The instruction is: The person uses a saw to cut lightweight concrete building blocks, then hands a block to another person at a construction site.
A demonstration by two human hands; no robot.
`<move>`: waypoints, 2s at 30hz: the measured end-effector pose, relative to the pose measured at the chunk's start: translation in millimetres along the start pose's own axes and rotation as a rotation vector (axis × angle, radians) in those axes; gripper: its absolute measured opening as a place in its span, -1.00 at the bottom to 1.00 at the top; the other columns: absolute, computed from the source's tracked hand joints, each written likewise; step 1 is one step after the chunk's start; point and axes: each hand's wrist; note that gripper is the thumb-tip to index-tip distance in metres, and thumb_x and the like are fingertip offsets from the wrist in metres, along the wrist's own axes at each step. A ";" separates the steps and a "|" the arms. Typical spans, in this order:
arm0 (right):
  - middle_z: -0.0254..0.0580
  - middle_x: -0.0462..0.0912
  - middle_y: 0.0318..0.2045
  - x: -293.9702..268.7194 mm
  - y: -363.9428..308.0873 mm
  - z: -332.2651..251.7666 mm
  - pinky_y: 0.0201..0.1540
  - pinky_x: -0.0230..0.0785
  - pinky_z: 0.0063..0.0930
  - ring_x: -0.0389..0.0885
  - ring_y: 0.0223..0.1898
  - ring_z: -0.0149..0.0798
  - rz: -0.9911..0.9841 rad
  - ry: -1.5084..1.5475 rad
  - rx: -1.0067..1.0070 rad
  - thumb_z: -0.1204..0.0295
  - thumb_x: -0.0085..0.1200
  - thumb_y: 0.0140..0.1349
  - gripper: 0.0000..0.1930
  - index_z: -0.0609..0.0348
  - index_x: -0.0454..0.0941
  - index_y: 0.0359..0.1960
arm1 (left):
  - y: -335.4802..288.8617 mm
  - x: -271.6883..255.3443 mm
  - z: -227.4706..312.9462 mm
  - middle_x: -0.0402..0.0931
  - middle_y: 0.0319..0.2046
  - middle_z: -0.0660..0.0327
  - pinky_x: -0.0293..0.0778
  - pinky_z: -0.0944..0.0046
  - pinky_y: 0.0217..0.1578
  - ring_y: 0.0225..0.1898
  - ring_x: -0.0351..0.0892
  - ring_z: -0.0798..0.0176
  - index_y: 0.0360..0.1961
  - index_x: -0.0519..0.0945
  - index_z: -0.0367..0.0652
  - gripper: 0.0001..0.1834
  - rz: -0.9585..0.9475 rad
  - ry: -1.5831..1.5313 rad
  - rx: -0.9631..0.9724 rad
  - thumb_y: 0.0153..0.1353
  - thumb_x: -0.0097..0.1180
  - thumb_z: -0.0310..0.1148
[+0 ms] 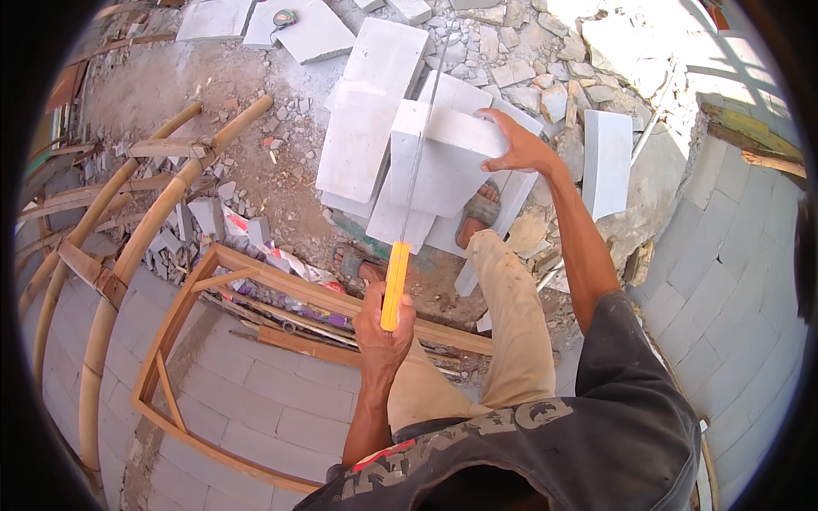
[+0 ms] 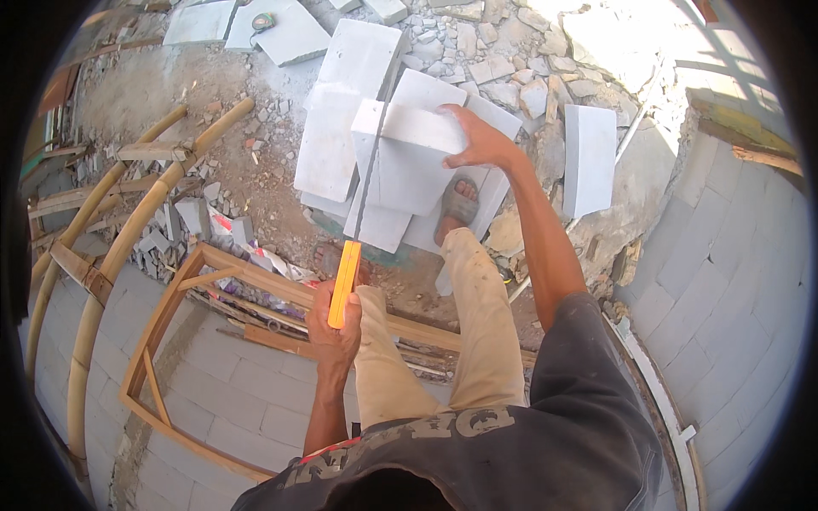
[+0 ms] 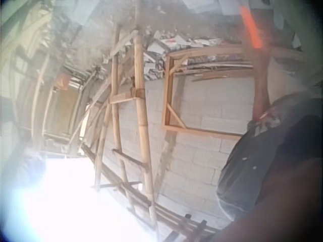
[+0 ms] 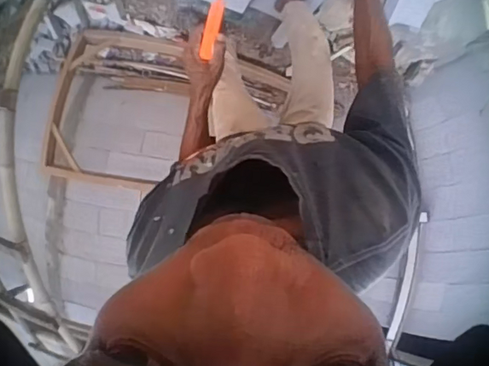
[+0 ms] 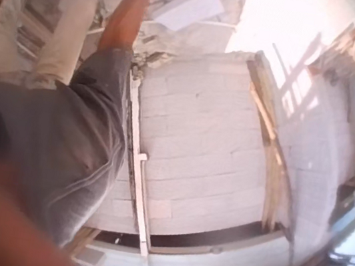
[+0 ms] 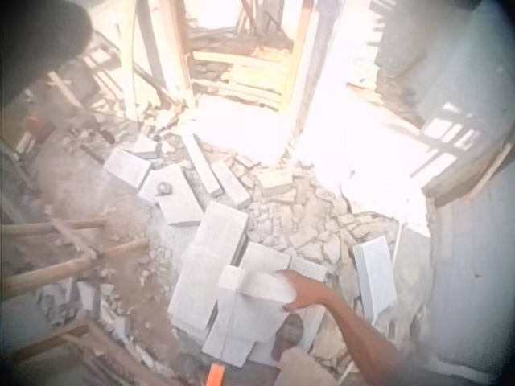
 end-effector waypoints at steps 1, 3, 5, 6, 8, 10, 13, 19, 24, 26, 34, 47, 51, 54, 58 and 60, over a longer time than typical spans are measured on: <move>0.21 0.54 0.16 -4.4 8.1 2.1 0.30 0.38 -0.15 0.53 0.24 0.06 -0.059 -0.045 0.050 0.01 0.55 -0.13 0.03 0.28 0.32 0.33 | -0.2 2.5 0.1 0.53 -0.51 0.04 0.50 0.13 -0.41 -0.54 0.52 0.08 -0.18 0.54 -0.25 -0.83 0.009 -0.019 -0.016 0.31 0.21 -0.39; 0.27 0.53 0.19 -13.3 23.2 -6.3 0.29 0.39 -0.08 0.53 0.24 0.14 -0.180 -0.130 0.159 -0.15 0.48 -0.09 0.03 0.24 0.36 0.34 | 0.4 4.4 7.2 0.53 -0.52 0.04 0.50 0.13 -0.40 -0.53 0.52 0.08 -0.17 0.54 -0.25 -0.83 0.022 -0.010 -0.013 0.30 0.20 -0.39; 0.32 0.51 0.22 -7.6 46.4 -40.5 0.34 0.35 -0.09 0.55 0.24 0.16 -0.265 -0.272 0.317 -0.35 0.34 -0.08 0.11 0.31 0.37 0.34 | -1.4 2.6 10.8 0.53 -0.52 0.05 0.50 0.13 -0.38 -0.52 0.51 0.10 -0.18 0.54 -0.25 -0.83 0.044 -0.003 -0.024 0.30 0.19 -0.39; 0.35 0.50 0.24 -0.7 53.0 -55.4 0.36 0.33 -0.09 0.56 0.24 0.18 -0.306 -0.347 0.394 -0.45 0.27 -0.07 0.16 0.34 0.38 0.34 | -3.4 2.9 14.5 0.52 -0.52 0.06 0.49 0.14 -0.38 -0.52 0.50 0.11 -0.19 0.55 -0.26 -0.83 0.057 -0.007 -0.030 0.30 0.19 -0.39; 0.30 0.59 0.13 21.5 47.1 -56.2 0.29 0.33 0.13 0.65 0.11 0.20 -0.075 -0.363 0.394 -0.42 0.01 0.20 -0.04 0.36 0.50 0.19 | -3.3 4.5 9.7 0.51 -0.52 0.07 0.48 0.15 -0.38 -0.52 0.48 0.13 -0.21 0.55 -0.26 -0.84 0.066 -0.054 -0.032 0.30 0.19 -0.38; 0.27 0.68 0.01 37.7 54.9 -55.8 0.20 0.34 0.23 0.68 0.04 0.20 0.119 -0.285 0.508 -0.27 -0.06 0.37 -0.22 0.36 0.56 0.09 | -1.4 3.9 -6.4 0.50 -0.53 0.09 0.47 0.16 -0.38 -0.52 0.46 0.15 -0.22 0.56 -0.27 -0.83 0.085 -0.132 -0.029 0.30 0.20 -0.37; 0.18 0.76 -0.17 73.1 57.8 -66.9 0.09 0.32 0.23 0.69 -0.05 0.19 0.348 -0.499 0.529 -0.01 -0.15 0.49 -0.45 0.29 0.63 -0.04 | 0.7 -5.7 -22.5 0.49 -0.52 0.11 0.46 0.17 -0.38 -0.51 0.46 0.17 -0.23 0.58 -0.28 -0.82 0.030 -0.176 -0.002 0.30 0.21 -0.36; 0.08 0.78 -0.22 105.8 48.4 -93.4 0.09 0.29 0.11 0.69 -0.11 0.13 0.516 -0.624 0.487 0.09 -0.11 0.44 -0.56 0.22 0.67 -0.13 | -22.7 -18.1 -49.3 0.44 -0.46 0.29 0.33 0.31 -0.37 -0.41 0.33 0.41 -0.19 0.58 -0.28 -0.74 0.095 -0.210 0.114 0.40 0.17 -0.25; 0.05 0.78 -0.23 122.7 26.3 -96.3 0.08 0.28 0.08 0.69 -0.11 0.10 0.616 -0.662 0.468 0.09 -0.09 0.42 -0.56 0.22 0.68 -0.16 | -19.8 -26.7 -60.5 0.45 -0.46 0.25 0.35 0.26 -0.36 -0.41 0.37 0.36 -0.21 0.58 -0.29 -0.76 0.036 -0.246 0.118 0.40 0.17 -0.28; 0.04 0.78 -0.24 131.5 20.4 -105.6 0.08 0.28 0.07 0.68 -0.11 0.10 0.627 -0.676 0.462 0.09 -0.09 0.41 -0.56 0.22 0.68 -0.17 | -20.0 -29.2 -68.2 0.48 -0.48 0.21 0.39 0.23 -0.38 -0.46 0.41 0.31 -0.21 0.58 -0.27 -0.78 0.049 -0.226 0.159 0.37 0.20 -0.30; 0.07 0.77 -0.24 145.3 9.2 -115.2 0.07 0.27 0.07 0.67 -0.10 0.10 0.651 -0.687 0.453 0.10 -0.07 0.39 -0.57 0.23 0.67 -0.20 | -24.6 -28.1 -78.7 0.50 -0.47 0.20 0.40 0.20 -0.36 -0.45 0.41 0.29 -0.21 0.59 -0.28 -0.77 0.045 -0.210 0.200 0.39 0.19 -0.28; 0.09 0.76 -0.23 157.9 10.2 -126.6 0.09 0.24 0.03 0.64 -0.06 0.09 0.669 -0.655 0.497 0.04 -0.11 0.42 -0.51 0.22 0.72 -0.18 | -31.5 -36.8 -71.5 0.72 -0.11 -0.03 0.53 0.20 -0.02 -0.11 0.66 0.21 0.26 0.58 -0.31 -0.56 -0.068 -0.239 0.189 0.51 0.10 -0.24; 0.08 0.76 -0.25 151.1 10.8 -118.6 0.09 0.24 0.03 0.65 -0.08 0.10 0.682 -0.668 0.497 0.04 -0.11 0.42 -0.50 0.21 0.73 -0.19 | -24.1 -35.8 -69.8 0.73 -0.10 -0.05 0.54 0.18 -0.02 -0.09 0.68 0.19 0.22 0.61 -0.32 -0.57 -0.054 -0.251 0.214 0.50 0.10 -0.23; 0.08 0.77 -0.24 151.9 18.5 -122.9 0.10 0.25 0.04 0.66 -0.09 0.12 0.670 -0.655 0.497 0.03 -0.11 0.42 -0.50 0.21 0.74 -0.18 | -22.8 -31.7 -71.3 0.73 -0.10 -0.05 0.55 0.16 -0.02 -0.07 0.70 0.16 0.20 0.61 -0.34 -0.57 -0.003 -0.229 0.228 0.50 0.10 -0.23; 0.11 0.78 -0.22 141.7 24.2 -110.3 0.16 0.25 0.04 0.67 -0.05 0.14 0.644 -0.640 0.528 0.03 -0.12 0.41 -0.49 0.21 0.75 -0.17 | -23.9 -39.3 -55.9 0.72 -0.04 -0.10 0.55 0.14 0.02 -0.03 0.72 0.10 0.21 0.59 -0.38 -0.57 -0.097 -0.225 0.137 0.49 0.11 -0.27; 0.11 0.78 -0.20 134.2 29.5 -105.1 0.19 0.25 0.04 0.67 -0.03 0.14 0.626 -0.632 0.554 0.02 -0.13 0.41 -0.48 0.21 0.75 -0.16 | -45.8 -47.8 -63.1 0.69 0.00 -0.17 0.59 0.15 -0.01 0.00 0.74 0.05 0.27 0.54 -0.37 -0.56 -0.082 -0.205 0.161 0.47 0.09 -0.34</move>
Point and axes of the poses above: each hand's wrist, its own y-axis towards the middle knuckle, its own x-axis out of the palm, z = x × y
